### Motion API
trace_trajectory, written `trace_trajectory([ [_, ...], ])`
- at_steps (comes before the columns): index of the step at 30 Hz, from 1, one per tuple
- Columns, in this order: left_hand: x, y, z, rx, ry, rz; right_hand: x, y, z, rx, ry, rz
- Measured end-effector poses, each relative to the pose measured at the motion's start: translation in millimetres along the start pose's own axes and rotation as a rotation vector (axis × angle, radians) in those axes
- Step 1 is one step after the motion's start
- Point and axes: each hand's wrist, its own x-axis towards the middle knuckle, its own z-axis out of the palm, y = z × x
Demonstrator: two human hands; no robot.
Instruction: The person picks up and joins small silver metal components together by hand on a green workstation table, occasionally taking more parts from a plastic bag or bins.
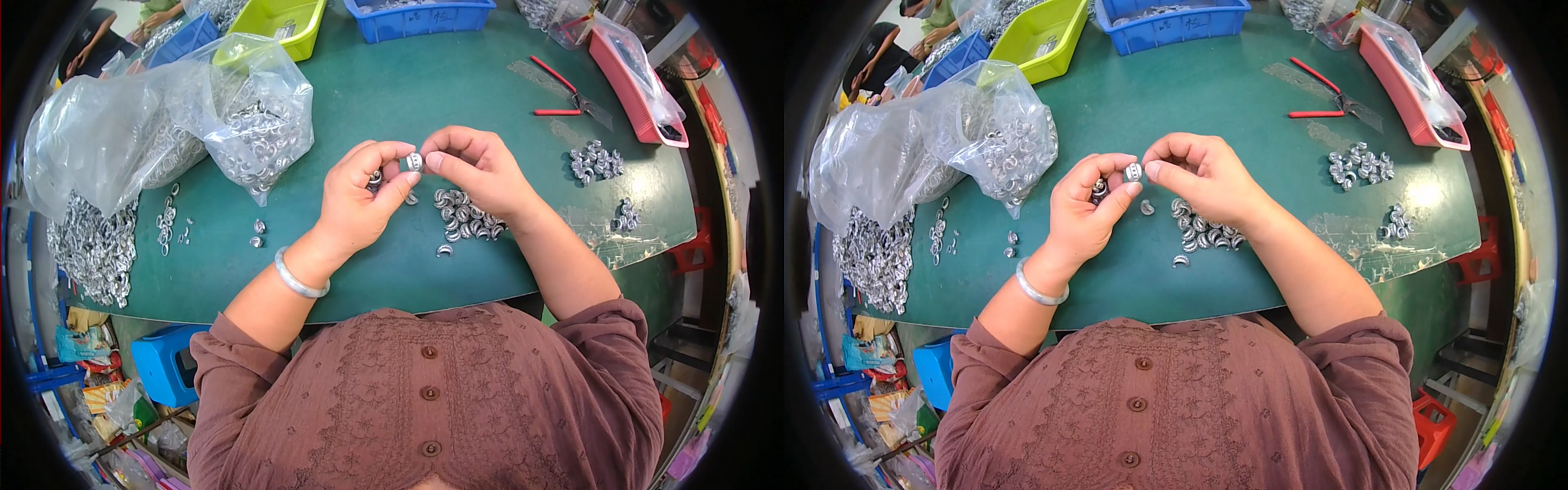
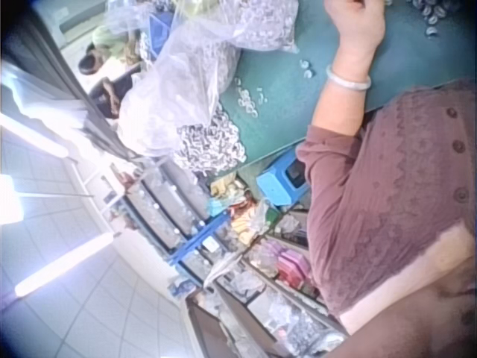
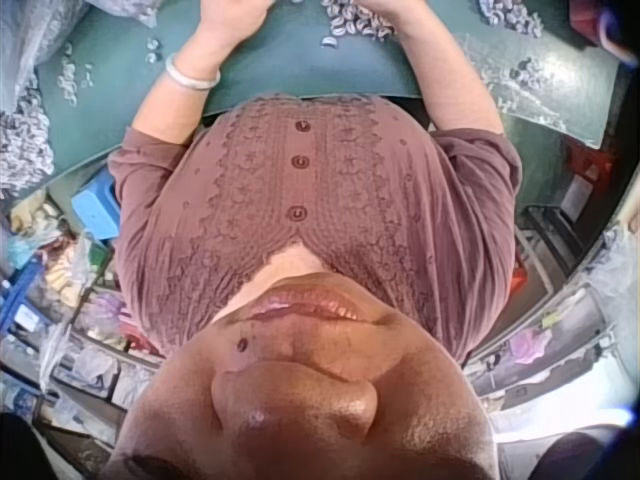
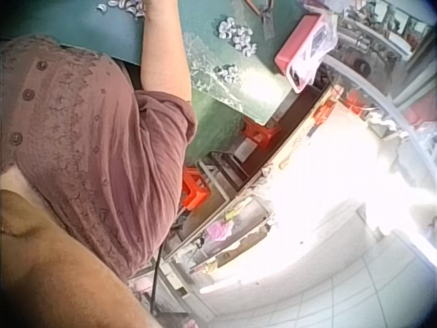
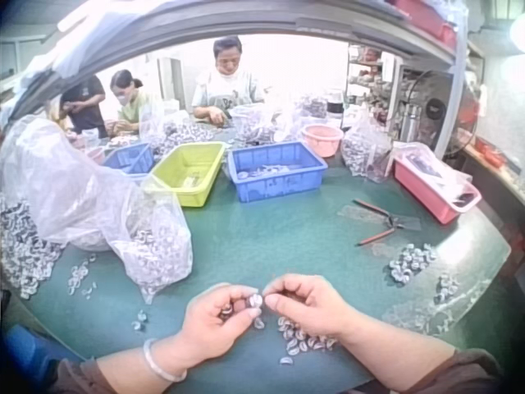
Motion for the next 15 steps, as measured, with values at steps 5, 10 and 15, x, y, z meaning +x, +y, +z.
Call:
trace_trajectory([
  [5, -2.5, -2.2, 2.5, -0.047, -0.008, -0.021, -1.1, 0.4, 2.5, 0.086, -0.053, -0.006],
  [10, -1.9, 4.2, 3.1, -0.134, -0.004, -0.049, -1.6, 0.3, 0.3, 0.075, -0.057, -0.009],
  [15, -2.2, 2.4, 2.6, -0.238, 0.002, -0.169, -1.3, 2.2, 1.1, -0.029, -0.044, -0.109],
])
